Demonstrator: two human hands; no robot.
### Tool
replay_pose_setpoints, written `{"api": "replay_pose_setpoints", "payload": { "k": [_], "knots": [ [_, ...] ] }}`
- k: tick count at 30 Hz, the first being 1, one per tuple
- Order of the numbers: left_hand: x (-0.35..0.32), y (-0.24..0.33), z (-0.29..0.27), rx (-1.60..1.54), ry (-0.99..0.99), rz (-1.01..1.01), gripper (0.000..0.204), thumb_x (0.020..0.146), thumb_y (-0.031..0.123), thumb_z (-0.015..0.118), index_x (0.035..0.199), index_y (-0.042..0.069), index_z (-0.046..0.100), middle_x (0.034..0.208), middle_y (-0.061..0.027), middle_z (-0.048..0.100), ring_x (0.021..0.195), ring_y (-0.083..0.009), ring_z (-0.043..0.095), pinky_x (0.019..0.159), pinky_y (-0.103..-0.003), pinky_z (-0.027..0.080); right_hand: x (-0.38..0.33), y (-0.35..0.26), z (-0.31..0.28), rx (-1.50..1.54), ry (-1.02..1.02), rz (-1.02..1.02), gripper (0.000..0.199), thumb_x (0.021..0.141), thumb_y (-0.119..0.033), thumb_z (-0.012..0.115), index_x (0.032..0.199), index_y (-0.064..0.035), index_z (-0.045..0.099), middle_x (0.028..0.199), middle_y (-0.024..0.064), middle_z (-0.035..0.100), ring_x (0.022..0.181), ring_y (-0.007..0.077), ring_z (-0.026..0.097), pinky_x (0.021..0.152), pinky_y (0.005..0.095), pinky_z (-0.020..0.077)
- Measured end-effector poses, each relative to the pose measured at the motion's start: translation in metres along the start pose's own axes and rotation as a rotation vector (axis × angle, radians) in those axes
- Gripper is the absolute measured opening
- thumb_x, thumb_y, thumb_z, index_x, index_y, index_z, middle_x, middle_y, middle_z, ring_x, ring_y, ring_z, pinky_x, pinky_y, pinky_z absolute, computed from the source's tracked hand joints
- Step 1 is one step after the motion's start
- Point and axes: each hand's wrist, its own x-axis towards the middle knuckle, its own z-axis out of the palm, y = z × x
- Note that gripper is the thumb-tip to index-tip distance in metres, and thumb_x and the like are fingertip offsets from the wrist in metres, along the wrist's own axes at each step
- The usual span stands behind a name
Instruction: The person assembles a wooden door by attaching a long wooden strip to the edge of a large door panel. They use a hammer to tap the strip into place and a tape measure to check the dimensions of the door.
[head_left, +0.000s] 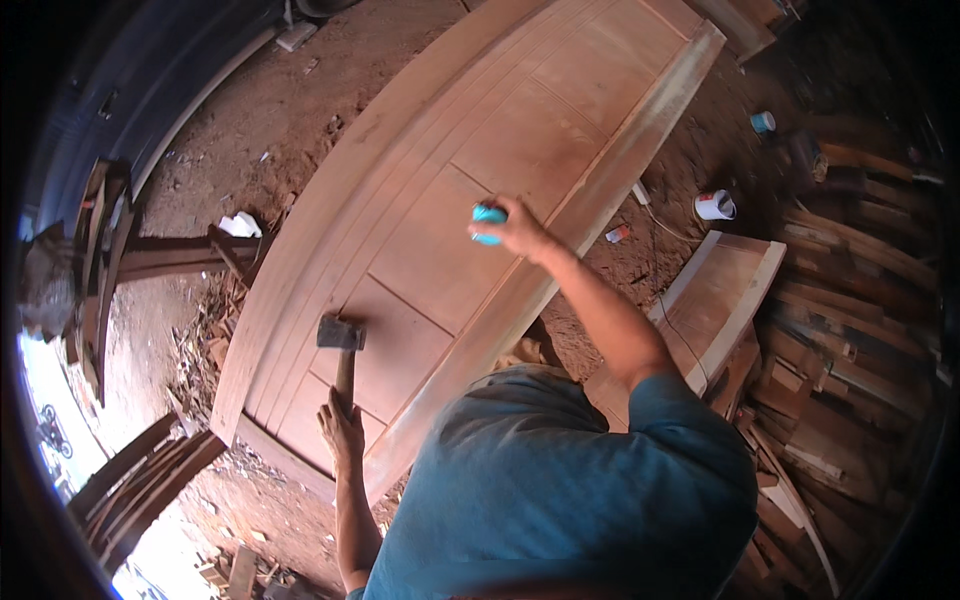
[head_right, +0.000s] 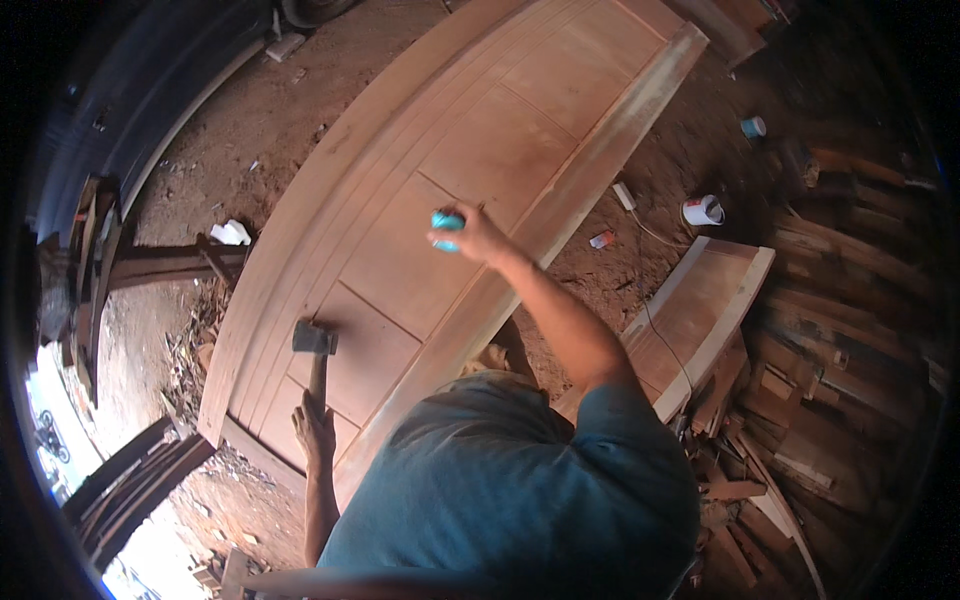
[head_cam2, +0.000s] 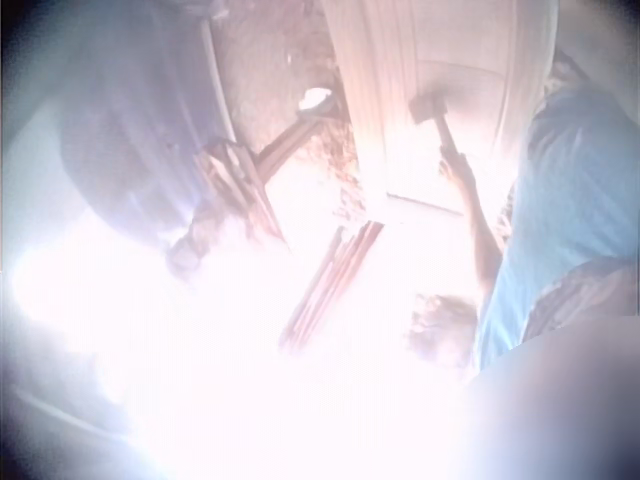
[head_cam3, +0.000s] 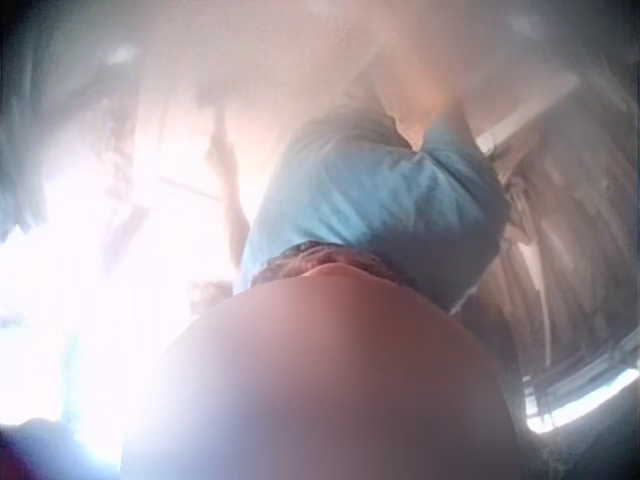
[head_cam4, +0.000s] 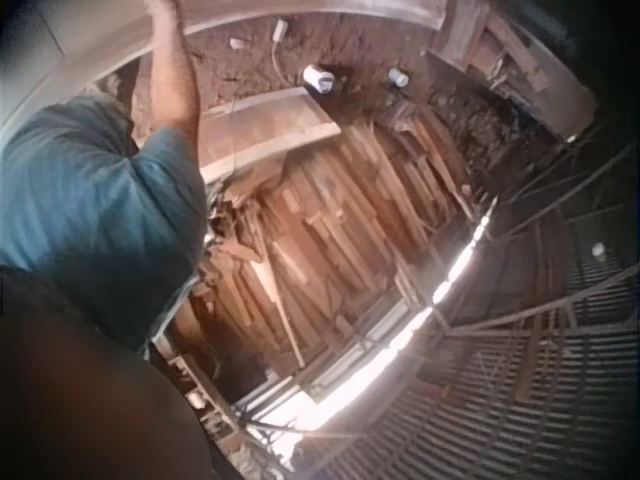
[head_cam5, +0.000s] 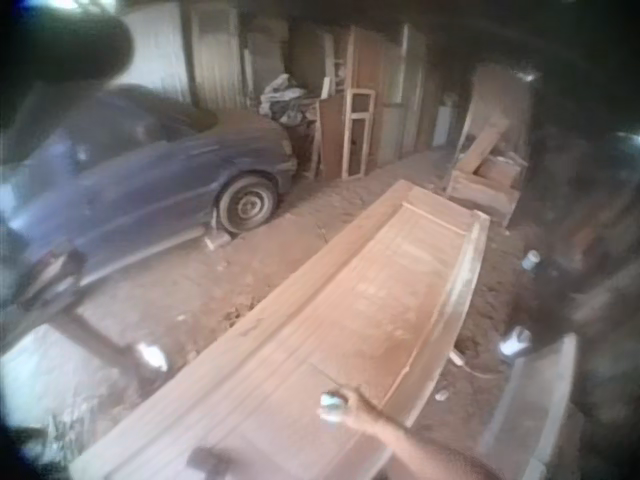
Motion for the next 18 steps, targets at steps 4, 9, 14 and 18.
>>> {"api": "replay_pose_setpoints", "payload": {
  "k": [4,9,14,18],
  "knots": [
    [0.009,0.025,-0.007,-0.196,0.227,0.109,0.058,0.084,0.025,0.074,0.134,0.004,0.053,0.117,-0.023,0.057,0.112,-0.0395,0.051,0.096,-0.048,0.042,-0.067,-0.024,0.103,0.127,-0.321,0.057,0.035,0.078,-0.02,0.079,0.105,-0.0019,0.066,0.098,0.0082,0.068,0.091,0.0186,0.065,0.08,0.0325,0.0537],
    [0.052,0.076,-0.027,-1.492,-0.354,-0.203,0.042,0.099,0.032,0.061,0.116,-0.006,0.063,0.102,-0.0121,0.068,0.09,-0.0167,0.065,0.078,-0.031,0.054,-0.12,-0.049,0.188,-0.416,-0.5,-0.19,0.041,0.077,-0.015,0.073,0.113,0.001,0.061,0.103,0.0199,0.066,0.096,0.0319,0.066,0.081,0.0392,0.0514],
    [0.051,0.085,-0.028,-1.471,-0.397,-0.059,0.037,0.096,0.027,0.065,0.11,-0.007,0.066,0.096,-0.0109,0.07,0.087,-0.0148,0.065,0.076,-0.03,0.055,-0.144,-0.048,0.198,-0.358,-0.58,-0.232,0.046,0.089,-0.022,0.064,0.127,-0.0014,0.049,0.112,0.023,0.063,0.104,0.0353,0.064,0.088,0.0423,0.0503],
    [0.043,0.07,-0.005,-1.328,-0.455,-0.011,0.029,0.093,0.022,0.068,0.107,-0.004,0.069,0.089,-0.0085,0.07,0.078,-0.0147,0.066,0.071,-0.029,0.055,-0.172,-0.034,0.195,-0.344,-0.6,-0.135,0.055,0.096,-0.031,0.06,0.139,-0.0046,0.04,0.113,0.0213,0.064,0.106,0.033,0.064,0.091,0.0407,0.0497]
  ]
}}
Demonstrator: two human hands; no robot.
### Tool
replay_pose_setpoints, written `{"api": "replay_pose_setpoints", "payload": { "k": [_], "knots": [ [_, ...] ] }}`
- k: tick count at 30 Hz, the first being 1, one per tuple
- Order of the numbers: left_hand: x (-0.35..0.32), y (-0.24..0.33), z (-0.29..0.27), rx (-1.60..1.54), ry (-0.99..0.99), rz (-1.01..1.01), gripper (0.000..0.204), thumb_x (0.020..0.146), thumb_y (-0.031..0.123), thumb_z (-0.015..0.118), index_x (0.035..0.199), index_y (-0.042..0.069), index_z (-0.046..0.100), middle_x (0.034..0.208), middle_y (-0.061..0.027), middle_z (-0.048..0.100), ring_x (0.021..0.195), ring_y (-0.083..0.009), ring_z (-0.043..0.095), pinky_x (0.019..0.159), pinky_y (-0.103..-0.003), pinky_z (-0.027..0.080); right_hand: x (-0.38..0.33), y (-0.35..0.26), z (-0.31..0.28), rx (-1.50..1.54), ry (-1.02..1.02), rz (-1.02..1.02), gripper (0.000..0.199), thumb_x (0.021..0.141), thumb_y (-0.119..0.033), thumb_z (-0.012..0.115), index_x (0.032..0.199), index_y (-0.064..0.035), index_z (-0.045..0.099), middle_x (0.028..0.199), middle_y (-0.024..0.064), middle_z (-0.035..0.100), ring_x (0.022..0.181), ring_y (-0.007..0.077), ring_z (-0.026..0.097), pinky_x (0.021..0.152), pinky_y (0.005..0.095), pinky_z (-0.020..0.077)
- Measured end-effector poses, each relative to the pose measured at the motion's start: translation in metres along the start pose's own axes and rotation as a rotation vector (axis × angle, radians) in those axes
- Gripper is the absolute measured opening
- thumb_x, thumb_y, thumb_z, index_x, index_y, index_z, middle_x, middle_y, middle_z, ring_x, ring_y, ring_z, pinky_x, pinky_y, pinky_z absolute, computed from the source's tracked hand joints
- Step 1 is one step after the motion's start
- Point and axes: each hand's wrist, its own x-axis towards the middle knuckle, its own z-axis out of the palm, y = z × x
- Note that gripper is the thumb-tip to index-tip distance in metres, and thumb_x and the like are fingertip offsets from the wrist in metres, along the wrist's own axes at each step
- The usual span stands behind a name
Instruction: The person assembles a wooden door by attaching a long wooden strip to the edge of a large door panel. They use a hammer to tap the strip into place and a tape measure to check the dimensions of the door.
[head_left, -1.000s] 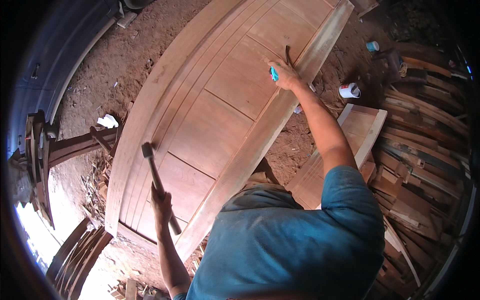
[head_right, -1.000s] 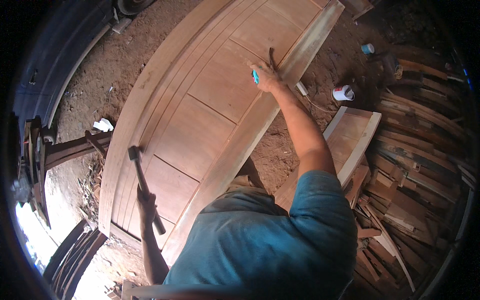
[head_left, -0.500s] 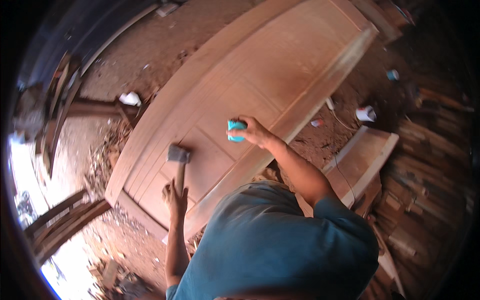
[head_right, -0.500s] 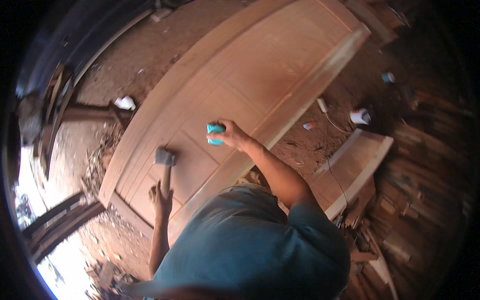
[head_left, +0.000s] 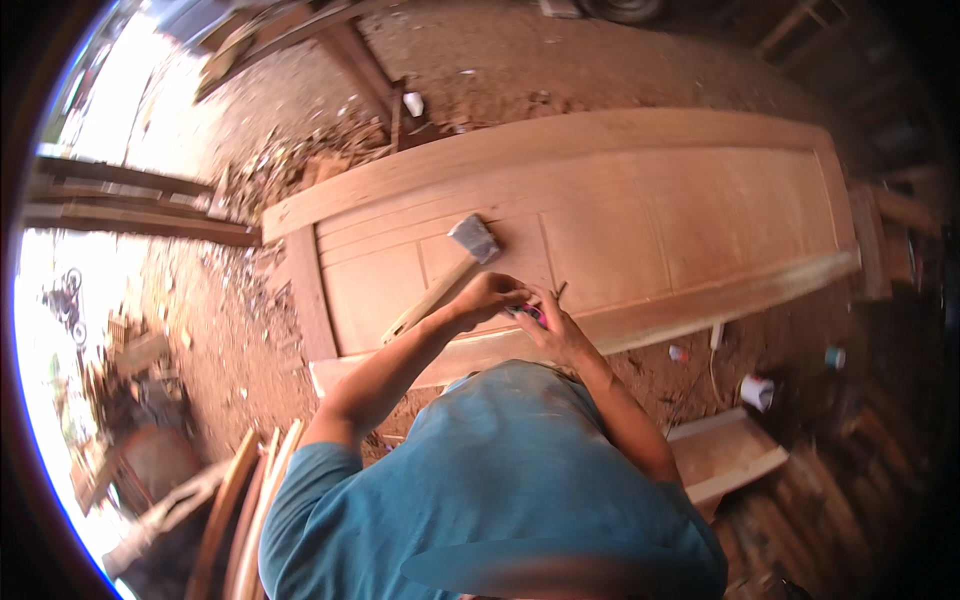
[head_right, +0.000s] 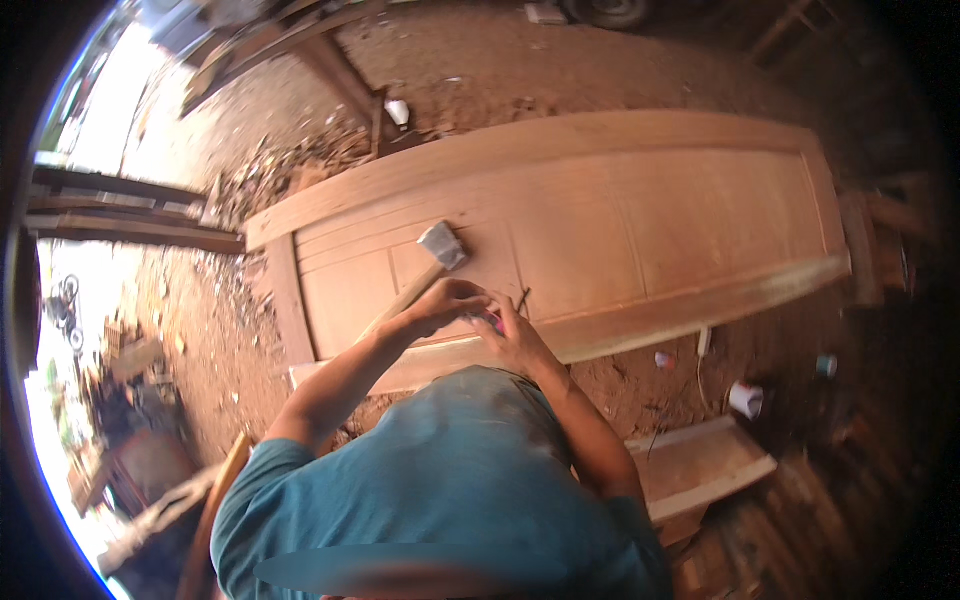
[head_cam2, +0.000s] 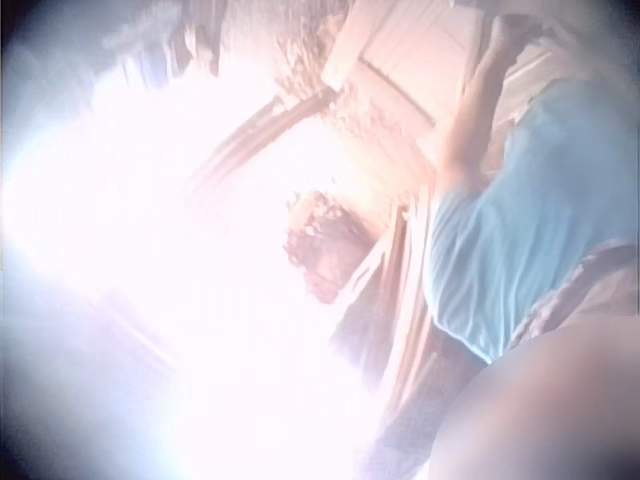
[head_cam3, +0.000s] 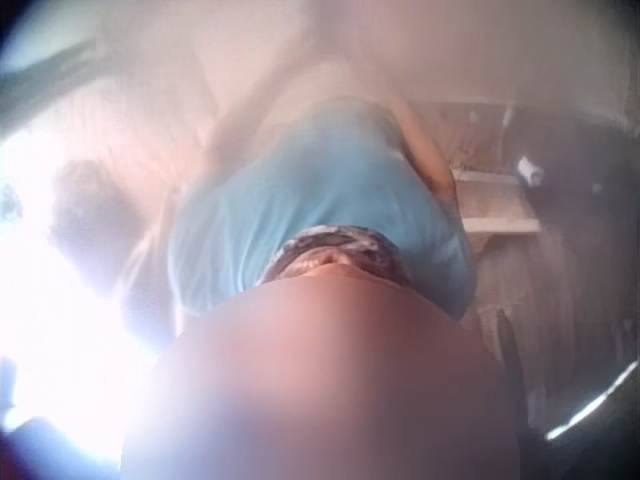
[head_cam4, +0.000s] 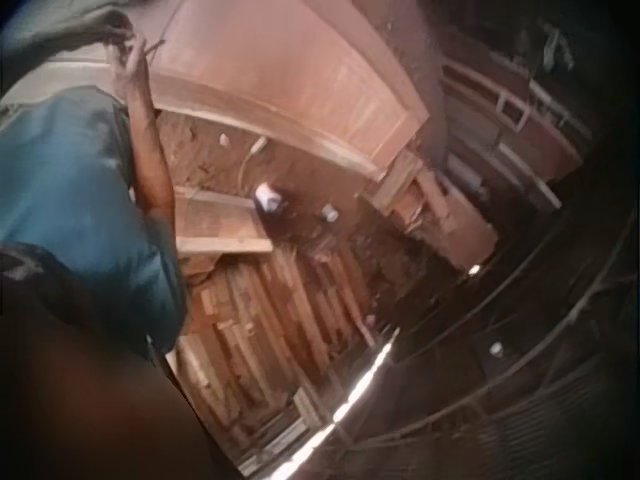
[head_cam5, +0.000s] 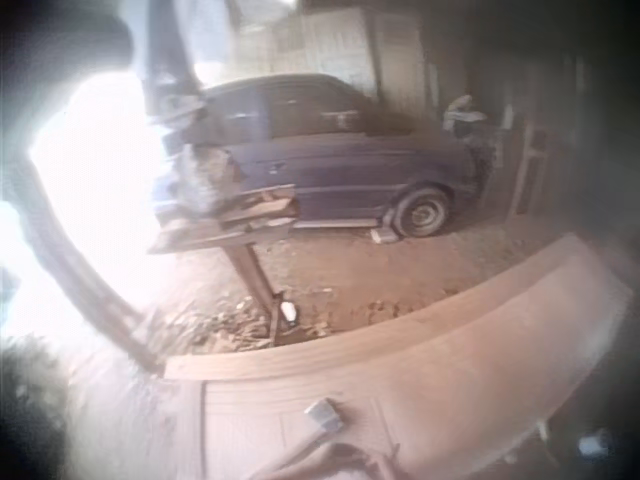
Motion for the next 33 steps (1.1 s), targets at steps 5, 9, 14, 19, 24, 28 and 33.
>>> {"api": "replay_pose_setpoints", "payload": {
  "k": [5,9,14,19,24,28,33],
  "knots": [
    [0.001,-0.058,-0.098,-0.395,0.307,0.242,0.031,0.094,0.031,0.068,0.1,0.0,0.068,0.082,-0.006,0.067,0.075,-0.0162,0.066,0.071,-0.031,0.056,-0.028,0.02,-0.004,-0.134,-0.157,0.085,0.053,0.091,-0.035,0.067,0.134,-0.0077,0.053,0.113,0.0157,0.066,0.106,0.0263,0.064,0.093,0.0364,0.0486],
    [-0.084,-0.072,-0.225,-0.466,0.995,0.255,0.036,0.096,0.037,0.061,0.105,0.002,0.065,0.082,-0.007,0.067,0.072,-0.0157,0.064,0.068,-0.032,0.055,-0.051,0.058,-0.035,-0.275,-0.324,0.133,0.049,0.085,-0.033,0.071,0.126,-0.0069,0.062,0.109,0.0132,0.068,0.1,0.0225,0.065,0.091,0.0345,0.0491],
    [-0.123,-0.182,-0.17,0.623,1.21,-0.013,0.041,0.089,0.046,0.065,0.109,0.01,0.065,0.097,-0.0139,0.069,0.091,-0.0325,0.065,0.083,-0.043,0.052,-0.045,0.066,-0.031,-0.367,-0.355,0.195,0.042,0.085,-0.028,0.069,0.12,-0.0045,0.066,0.098,0.0096,0.069,0.093,0.018,0.064,0.087,0.0315,0.0493],
    [-0.149,-0.153,-0.068,0.889,0.908,-0.274,0.069,0.073,0.042,0.08,0.128,0.01,0.053,0.126,-0.0173,0.052,0.12,-0.0364,0.047,0.096,-0.051,0.045,-0.008,0.021,0.017,-0.4,-0.307,0.143,0.04,0.086,-0.027,0.069,0.118,-0.0036,0.066,0.092,0.0039,0.066,0.084,0.0115,0.059,0.079,0.0271,0.0489],
    [-0.151,-0.154,-0.133,0.889,1.45,0.214,0.069,0.077,0.033,0.078,0.136,0.013,0.047,0.137,-0.0218,0.044,0.13,-0.0394,0.039,0.105,-0.055,0.037,0.018,0.005,0.064,-0.259,-0.304,0.02,0.034,0.088,-0.022,0.068,0.116,-0.0027,0.067,0.091,-0.001,0.063,0.081,0.0078,0.055,0.073,0.0239,0.0471],
    [-0.175,-0.137,-0.161,0.532,1.679,0.099,0.061,0.082,0.029,0.073,0.135,0.011,0.048,0.138,-0.024,0.043,0.131,-0.0417,0.038,0.108,-0.051,0.036,0.027,-0.013,0.104,-0.293,-0.372,0.073,0.034,0.088,-0.021,0.068,0.116,-0.002,0.067,0.091,-0.0002,0.064,0.083,0.0074,0.056,0.075,0.0237,0.0472],
    [-0.234,-0.202,-0.114,0.219,1.458,0.121,0.037,0.088,0.027,0.067,0.12,0.008,0.061,0.121,-0.0177,0.057,0.106,-0.0311,0.06,0.094,-0.042,0.049,0.041,-0.015,0.155,-0.656,-0.484,-0.084,0.039,0.083,-0.028,0.07,0.114,-0.0039,0.068,0.1,0.0117,0.071,0.093,0.0209,0.066,0.084,0.0327,0.0511]
  ]
}}
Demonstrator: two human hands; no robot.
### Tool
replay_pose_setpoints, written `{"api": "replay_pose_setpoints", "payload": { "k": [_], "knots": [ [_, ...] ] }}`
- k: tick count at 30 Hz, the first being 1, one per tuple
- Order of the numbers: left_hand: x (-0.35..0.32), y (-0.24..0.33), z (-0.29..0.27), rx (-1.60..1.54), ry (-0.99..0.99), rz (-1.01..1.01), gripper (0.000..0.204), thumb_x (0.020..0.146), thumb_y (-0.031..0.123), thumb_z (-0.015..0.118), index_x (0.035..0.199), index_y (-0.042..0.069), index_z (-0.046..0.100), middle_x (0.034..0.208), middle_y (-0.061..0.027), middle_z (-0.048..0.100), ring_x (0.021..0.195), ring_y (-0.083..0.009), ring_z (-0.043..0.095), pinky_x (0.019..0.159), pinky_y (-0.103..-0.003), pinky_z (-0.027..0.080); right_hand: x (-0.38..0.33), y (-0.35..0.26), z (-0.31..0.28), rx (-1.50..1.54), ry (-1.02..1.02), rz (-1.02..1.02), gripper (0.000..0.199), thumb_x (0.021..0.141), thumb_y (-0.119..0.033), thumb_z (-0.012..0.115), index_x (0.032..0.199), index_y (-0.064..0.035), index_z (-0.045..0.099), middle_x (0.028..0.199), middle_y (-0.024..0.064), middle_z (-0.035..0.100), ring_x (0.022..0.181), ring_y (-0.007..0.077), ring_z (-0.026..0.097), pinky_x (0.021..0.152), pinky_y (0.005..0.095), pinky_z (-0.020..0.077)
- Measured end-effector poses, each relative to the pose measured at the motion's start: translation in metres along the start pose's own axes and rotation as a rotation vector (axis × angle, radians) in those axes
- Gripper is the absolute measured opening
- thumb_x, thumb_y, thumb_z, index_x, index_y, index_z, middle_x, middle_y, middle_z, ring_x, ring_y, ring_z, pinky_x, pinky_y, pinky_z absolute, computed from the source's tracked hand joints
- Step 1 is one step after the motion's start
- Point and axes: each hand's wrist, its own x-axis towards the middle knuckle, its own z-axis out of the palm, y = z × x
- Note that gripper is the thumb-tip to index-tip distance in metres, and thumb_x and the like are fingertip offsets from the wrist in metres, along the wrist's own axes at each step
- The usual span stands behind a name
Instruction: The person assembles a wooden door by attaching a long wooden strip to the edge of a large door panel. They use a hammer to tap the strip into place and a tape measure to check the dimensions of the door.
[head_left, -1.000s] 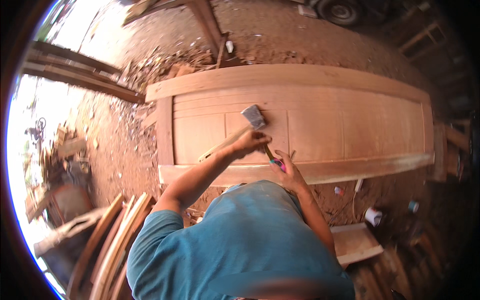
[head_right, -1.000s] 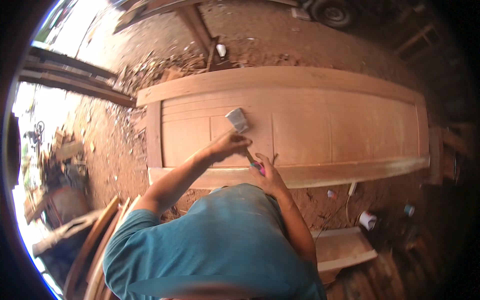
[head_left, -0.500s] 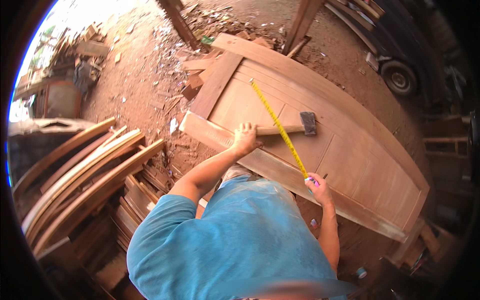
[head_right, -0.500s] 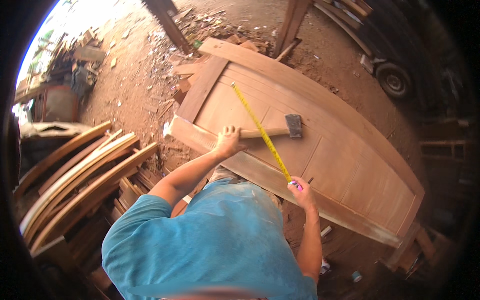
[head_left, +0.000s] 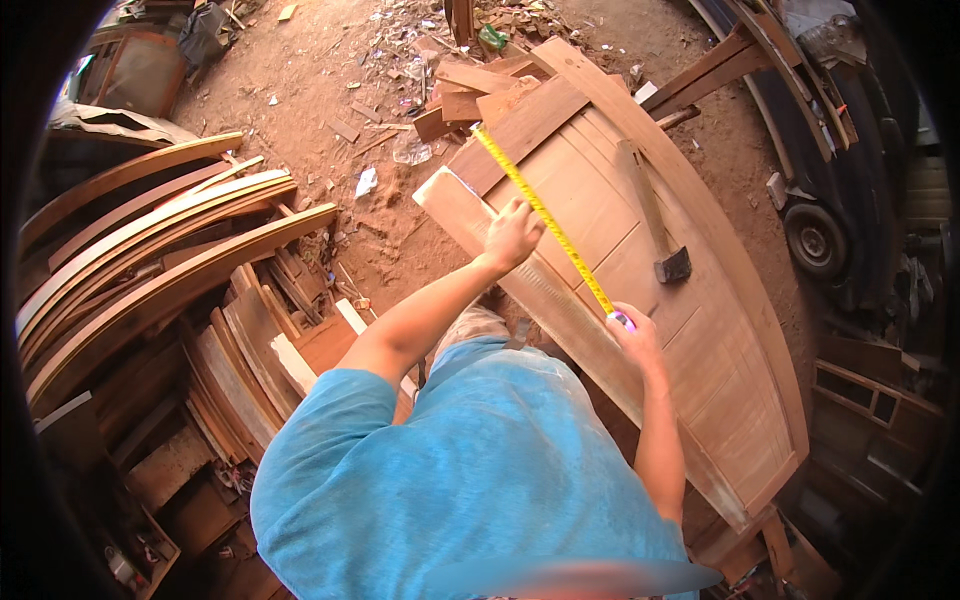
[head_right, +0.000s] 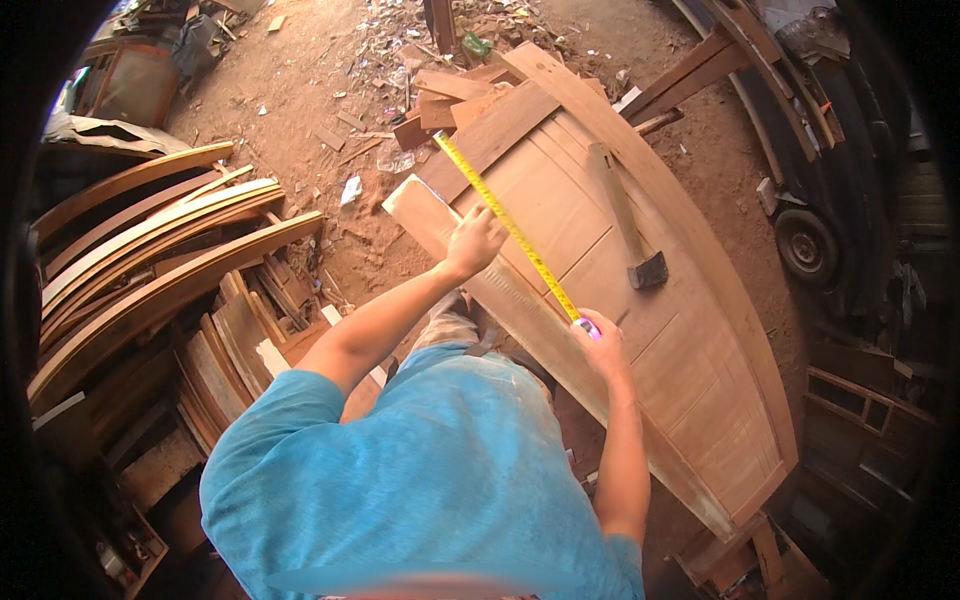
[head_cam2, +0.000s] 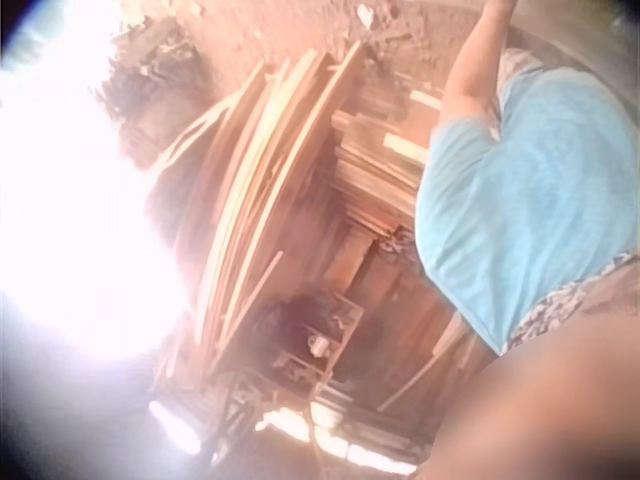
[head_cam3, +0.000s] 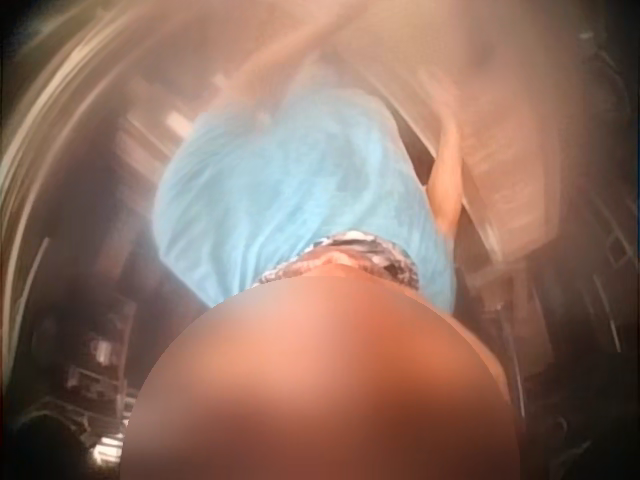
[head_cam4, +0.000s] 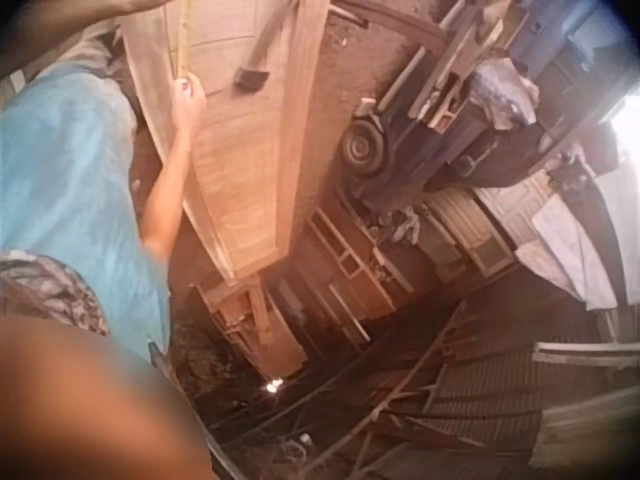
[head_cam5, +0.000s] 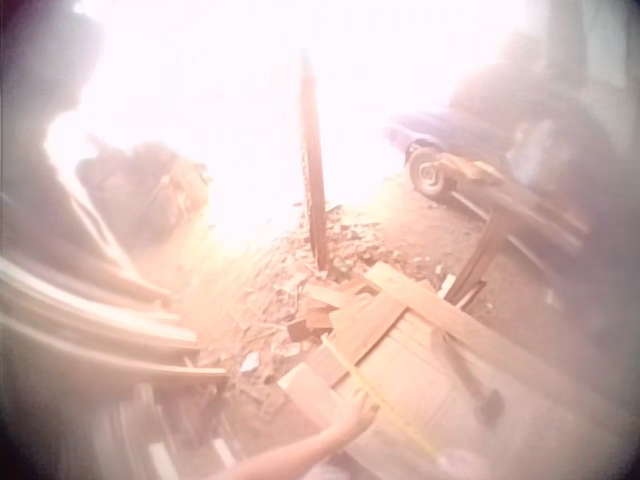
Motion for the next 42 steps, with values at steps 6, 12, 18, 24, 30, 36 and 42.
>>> {"api": "replay_pose_setpoints", "payload": {
  "k": [6,12,18,24,30,36,42],
  "knots": [
    [-0.119,-0.07,-0.067,0.069,0.081,-0.264,0.028,0.09,0.028,0.066,0.11,0.009,0.066,0.106,-0.0125,0.062,0.081,-0.0259,0.066,0.078,-0.039,0.053,0.027,0.006,0.022,-0.194,-0.104,0.0,0.047,0.081,-0.036,0.07,0.117,-0.0058,0.068,0.111,0.0172,0.07,0.104,0.0283,0.067,0.092,0.0367,0.0509],
    [-0.178,-0.114,-0.078,0.233,0.081,-0.307,0.026,0.09,0.027,0.066,0.107,0.008,0.067,0.104,-0.0115,0.064,0.077,-0.025,0.066,0.076,-0.038,0.053,-0.024,0.069,0.001,-0.206,-0.042,0.021,0.051,0.079,-0.036,0.072,0.121,-0.0077,0.064,0.116,0.017,0.068,0.109,0.031,0.065,0.094,0.0405,0.0503],
    [-0.173,-0.013,-0.01,0.124,0.072,-0.001,0.022,0.093,0.024,0.066,0.092,0.002,0.068,0.08,-0.0161,0.068,0.068,-0.0249,0.066,0.065,-0.036,0.052,-0.135,0.163,-0.053,-0.169,0.122,0.036,0.05,0.076,-0.036,0.074,0.114,-0.0059,0.063,0.112,0.0161,0.068,0.105,0.0323,0.066,0.093,0.0422,0.0507],
    [-0.232,0.115,0.146,-0.295,-0.136,0.148,0.035,0.097,0.025,0.065,0.074,0.0,0.056,0.062,0.0,0.049,0.058,-0.0071,0.04,0.052,-0.025,0.036,-0.286,0.259,-0.132,-0.209,0.304,0.043,0.046,0.073,-0.03,0.074,0.111,-0.0067,0.064,0.111,0.0166,0.066,0.105,0.0347,0.063,0.09,0.0439,0.0505],
    [-0.361,0.245,0.281,-0.419,-0.51,0.097,0.033,0.099,0.022,0.062,0.071,0.007,0.053,0.062,0.0052,0.043,0.058,-0.004,0.037,0.051,-0.022,0.03,-0.428,0.386,-0.211,-0.282,0.355,0.144,0.049,0.068,-0.024,0.077,0.11,-0.0055,0.062,0.107,0.0159,0.065,0.106,0.0337,0.061,0.092,0.0422,0.0509],
    [-0.432,0.293,0.363,-0.113,-0.736,0.31,0.031,0.097,0.019,0.064,0.074,0.002,0.055,0.063,0.0032,0.049,0.062,-0.0046,0.043,0.055,-0.023,0.035,-0.532,0.506,-0.283,-0.18,0.388,0.383,0.052,0.069,-0.021,0.077,0.118,-0.0094,0.062,0.115,0.0121,0.063,0.112,0.0292,0.06,0.098,0.0416,0.0492],
    [-0.44,0.362,0.481,-0.215,-0.77,0.225,0.03,0.097,0.021,0.064,0.074,0.003,0.056,0.063,0.0038,0.049,0.061,-0.0046,0.045,0.055,-0.023,0.036,-0.626,0.654,-0.355,-0.208,0.517,0.439,0.049,0.066,-0.017,0.076,0.113,-0.0098,0.064,0.115,0.0124,0.063,0.112,0.0321,0.059,0.097,0.0412,0.0481]
  ]
}}
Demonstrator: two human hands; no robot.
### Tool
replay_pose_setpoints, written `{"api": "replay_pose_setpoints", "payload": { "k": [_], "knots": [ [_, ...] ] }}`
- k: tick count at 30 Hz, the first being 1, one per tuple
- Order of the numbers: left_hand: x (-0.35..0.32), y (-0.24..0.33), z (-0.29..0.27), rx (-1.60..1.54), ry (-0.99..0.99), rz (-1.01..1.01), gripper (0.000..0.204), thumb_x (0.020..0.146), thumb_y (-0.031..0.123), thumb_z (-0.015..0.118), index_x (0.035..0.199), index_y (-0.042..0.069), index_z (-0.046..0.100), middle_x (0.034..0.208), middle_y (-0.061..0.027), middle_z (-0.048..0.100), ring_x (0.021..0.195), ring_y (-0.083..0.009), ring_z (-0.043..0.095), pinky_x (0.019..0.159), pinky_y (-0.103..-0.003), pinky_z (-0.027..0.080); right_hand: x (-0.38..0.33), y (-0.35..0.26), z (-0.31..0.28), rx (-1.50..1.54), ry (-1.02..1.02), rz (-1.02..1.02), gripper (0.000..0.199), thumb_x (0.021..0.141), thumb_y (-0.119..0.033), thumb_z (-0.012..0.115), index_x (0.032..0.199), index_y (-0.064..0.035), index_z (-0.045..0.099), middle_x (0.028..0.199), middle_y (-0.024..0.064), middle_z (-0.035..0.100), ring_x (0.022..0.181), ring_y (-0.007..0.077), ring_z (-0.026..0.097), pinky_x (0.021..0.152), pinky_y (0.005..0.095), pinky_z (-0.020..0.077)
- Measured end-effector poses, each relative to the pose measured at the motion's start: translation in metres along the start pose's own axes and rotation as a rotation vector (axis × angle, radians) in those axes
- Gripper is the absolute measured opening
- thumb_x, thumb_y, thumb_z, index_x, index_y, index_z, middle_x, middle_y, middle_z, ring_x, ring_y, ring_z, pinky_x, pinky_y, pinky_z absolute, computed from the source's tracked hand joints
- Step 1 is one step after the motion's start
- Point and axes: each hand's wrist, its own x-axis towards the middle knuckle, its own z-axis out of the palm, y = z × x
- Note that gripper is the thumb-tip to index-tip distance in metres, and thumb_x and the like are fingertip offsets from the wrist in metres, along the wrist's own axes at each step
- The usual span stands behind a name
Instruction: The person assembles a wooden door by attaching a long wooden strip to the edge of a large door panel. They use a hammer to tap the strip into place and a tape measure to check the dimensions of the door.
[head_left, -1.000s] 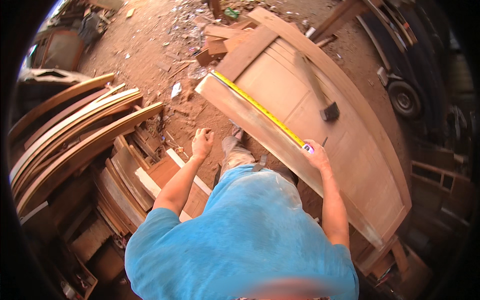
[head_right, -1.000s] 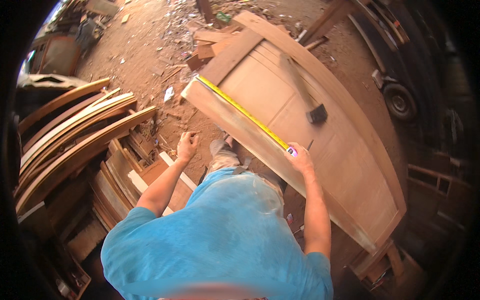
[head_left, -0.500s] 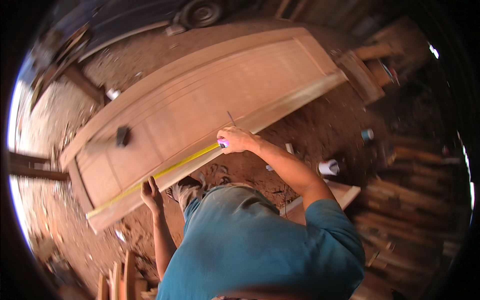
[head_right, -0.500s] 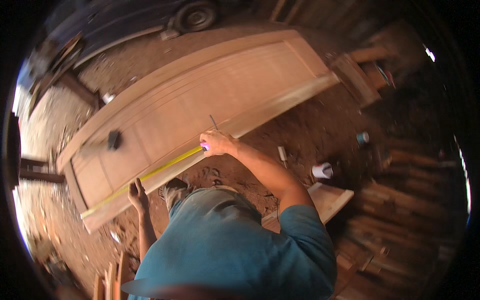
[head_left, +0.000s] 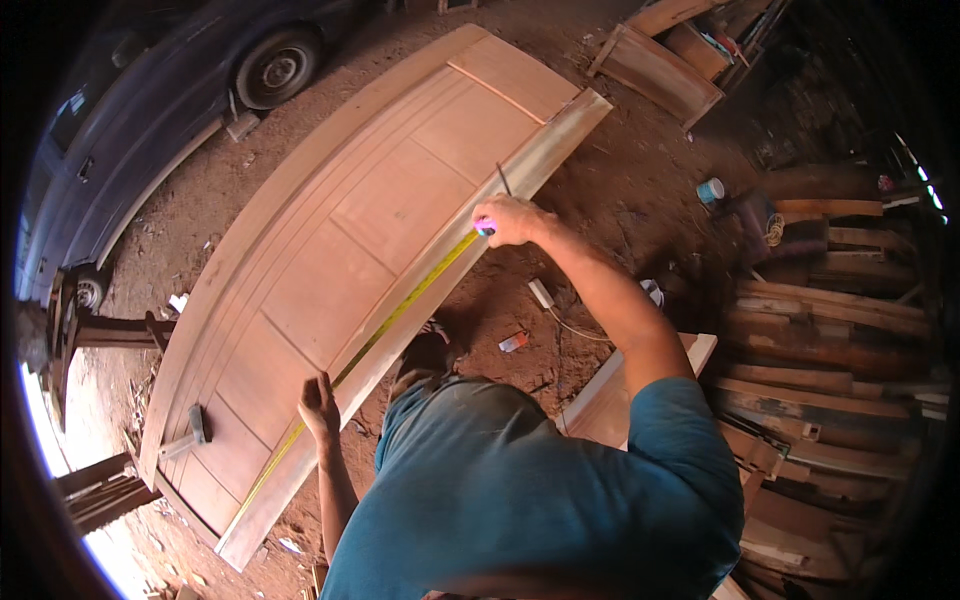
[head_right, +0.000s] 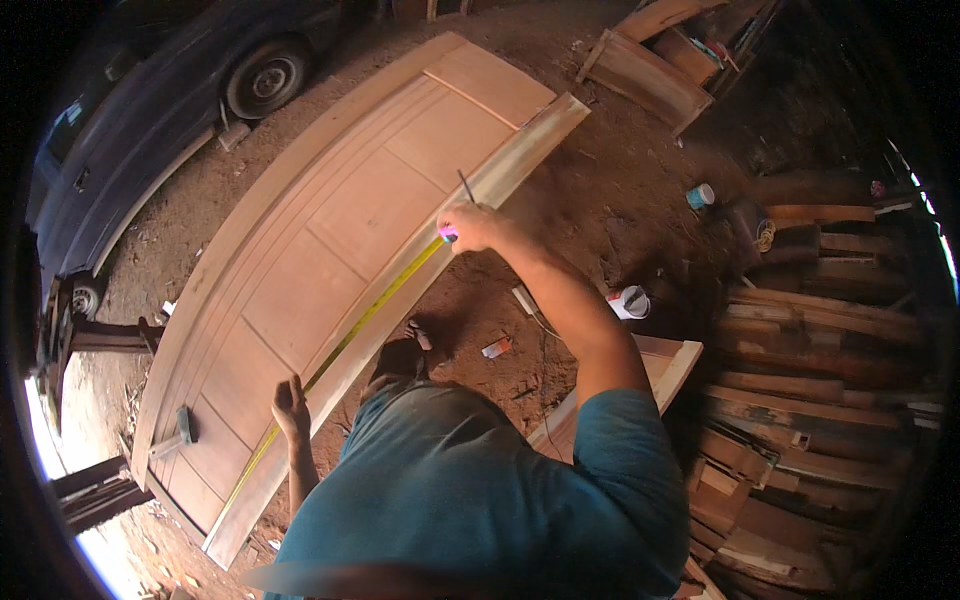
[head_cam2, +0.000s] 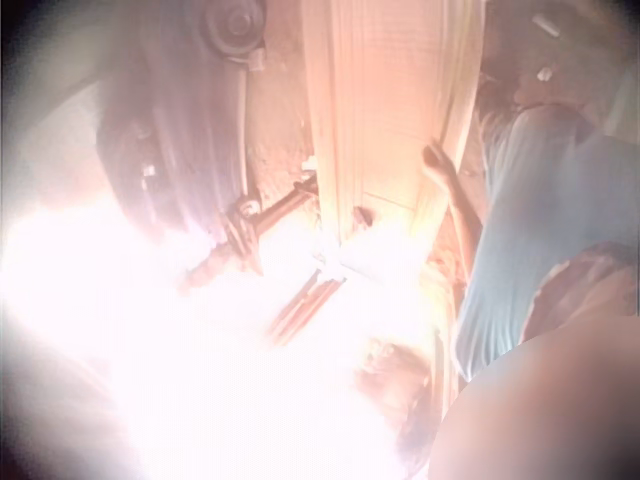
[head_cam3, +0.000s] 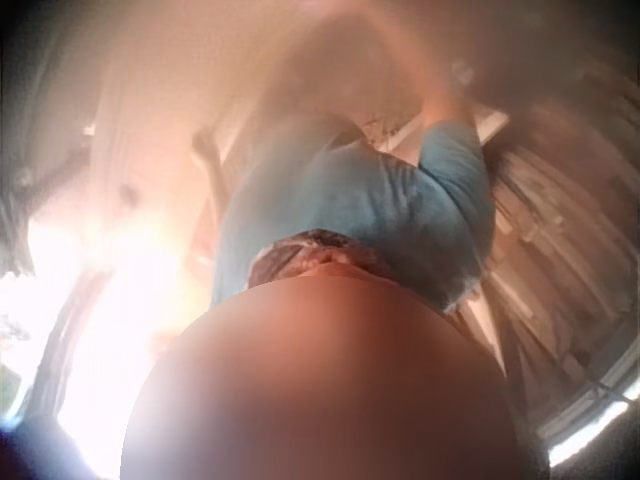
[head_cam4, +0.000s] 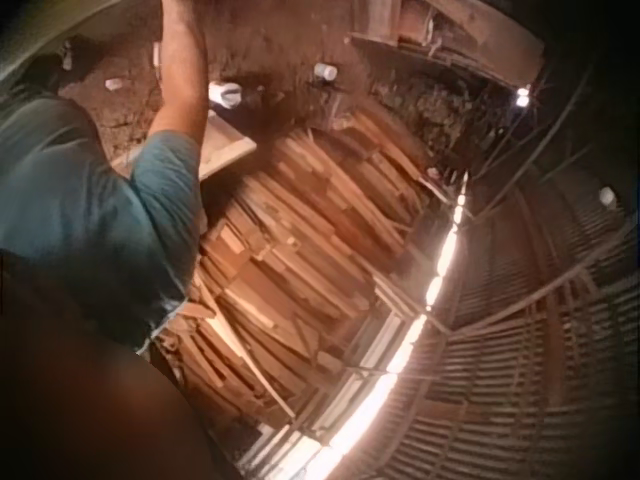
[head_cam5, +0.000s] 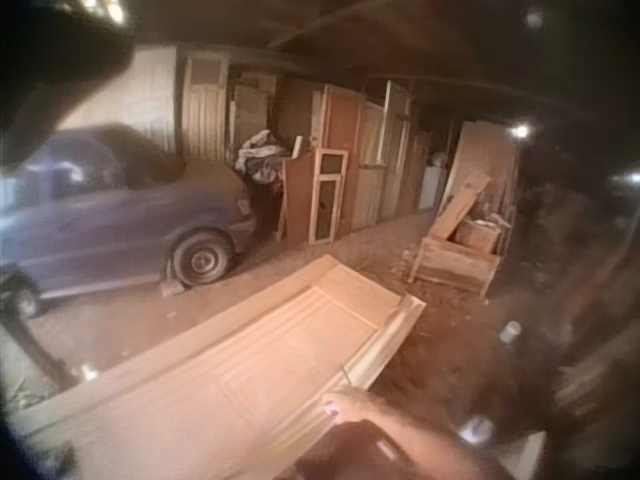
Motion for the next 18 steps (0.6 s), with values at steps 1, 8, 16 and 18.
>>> {"api": "replay_pose_setpoints", "payload": {
  "k": [1,8,16,18],
  "knots": [
    [0.021,-0.012,0.007,0.081,0.015,0.124,0.029,0.098,0.023,0.064,0.077,0.003,0.059,0.065,0.0027,0.051,0.061,-0.0054,0.046,0.056,-0.023,0.038,0.001,0.01,-0.02,0.045,0.024,0.027,0.049,0.065,-0.016,0.075,0.113,-0.0091,0.064,0.113,0.0125,0.063,0.112,0.0326,0.058,0.098,0.0415,0.0478],
    [0.109,0.134,0.155,0.073,-0.086,0.184,0.026,0.098,0.026,0.063,0.09,0.001,0.062,0.072,-0.0004,0.059,0.064,-0.0075,0.052,0.061,-0.024,0.043,-0.002,0.171,-0.108,0.019,0.061,0.122,0.05,0.069,-0.015,0.076,0.117,-0.0157,0.062,0.12,0.0102,0.06,0.119,0.0308,0.055,0.102,0.0419,0.0447],
    [0.114,0.196,0.244,0.302,-0.021,0.172,0.021,0.097,0.023,0.064,0.093,0.003,0.066,0.078,-0.0014,0.065,0.072,-0.0054,0.06,0.061,-0.023,0.045,0.051,0.365,-0.174,0.029,0.051,0.05,0.05,0.068,-0.009,0.07,0.118,-0.0106,0.065,0.118,0.013,0.063,0.115,0.0316,0.057,0.104,0.0399,0.0445],
    [0.111,0.178,0.259,0.258,0.074,0.131,0.022,0.098,0.023,0.064,0.093,0.002,0.065,0.077,0.0001,0.063,0.069,-0.0053,0.057,0.06,-0.022,0.044,0.073,0.422,-0.197,0.001,0.052,0.041,0.05,0.068,-0.008,0.071,0.117,-0.0118,0.065,0.118,0.0124,0.062,0.116,0.0313,0.056,0.104,0.0405,0.0445]
  ]
}}
